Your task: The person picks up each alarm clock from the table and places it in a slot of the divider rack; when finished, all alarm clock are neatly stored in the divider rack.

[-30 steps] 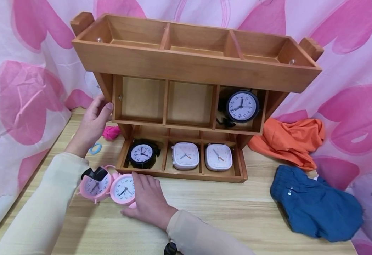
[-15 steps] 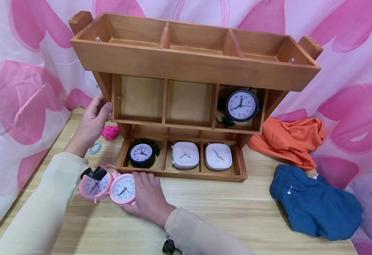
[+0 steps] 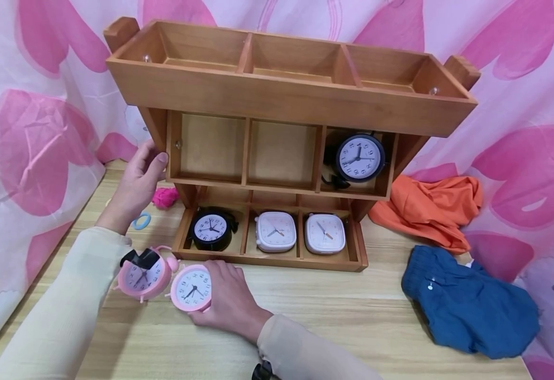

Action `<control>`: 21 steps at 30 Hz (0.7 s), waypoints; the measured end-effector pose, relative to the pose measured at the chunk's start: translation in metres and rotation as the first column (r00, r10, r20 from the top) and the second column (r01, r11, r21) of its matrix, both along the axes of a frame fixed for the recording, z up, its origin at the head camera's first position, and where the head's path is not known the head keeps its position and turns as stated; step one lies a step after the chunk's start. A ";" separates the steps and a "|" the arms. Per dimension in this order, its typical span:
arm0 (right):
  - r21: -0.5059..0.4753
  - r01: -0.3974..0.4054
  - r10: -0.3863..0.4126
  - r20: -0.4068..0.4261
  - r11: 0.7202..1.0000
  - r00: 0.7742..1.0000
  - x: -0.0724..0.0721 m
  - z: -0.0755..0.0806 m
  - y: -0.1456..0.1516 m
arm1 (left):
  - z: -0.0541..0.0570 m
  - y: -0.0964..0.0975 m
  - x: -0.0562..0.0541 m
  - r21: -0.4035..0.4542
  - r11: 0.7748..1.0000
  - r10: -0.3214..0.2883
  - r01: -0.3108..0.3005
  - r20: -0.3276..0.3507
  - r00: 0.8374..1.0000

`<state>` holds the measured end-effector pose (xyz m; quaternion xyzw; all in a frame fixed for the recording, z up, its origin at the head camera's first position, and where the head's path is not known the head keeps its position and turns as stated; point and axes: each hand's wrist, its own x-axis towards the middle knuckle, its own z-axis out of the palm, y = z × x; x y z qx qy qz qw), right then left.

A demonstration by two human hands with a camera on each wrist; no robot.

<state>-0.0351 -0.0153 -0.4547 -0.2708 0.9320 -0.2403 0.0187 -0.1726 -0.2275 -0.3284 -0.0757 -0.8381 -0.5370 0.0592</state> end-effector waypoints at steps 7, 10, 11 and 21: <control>-0.143 -0.004 0.002 -0.011 0.990 1.000 0.002 0.006 0.019 | 0.000 -0.001 0.000 0.011 1.000 0.002 -0.003 0.005 1.000; -0.202 -0.001 -0.006 -0.036 0.979 0.999 0.001 0.011 0.031 | 0.000 -0.002 0.000 0.013 1.000 0.006 -0.006 0.014 1.000; -0.218 0.003 -0.013 -0.047 0.976 0.999 0.001 0.014 0.035 | 0.000 -0.002 0.000 0.019 1.000 0.006 -0.006 0.014 1.000; -0.434 0.099 -0.161 -0.108 0.895 0.981 -0.014 0.062 0.079 | 0.000 -0.002 0.000 0.054 0.998 -0.013 0.012 0.005 1.000</control>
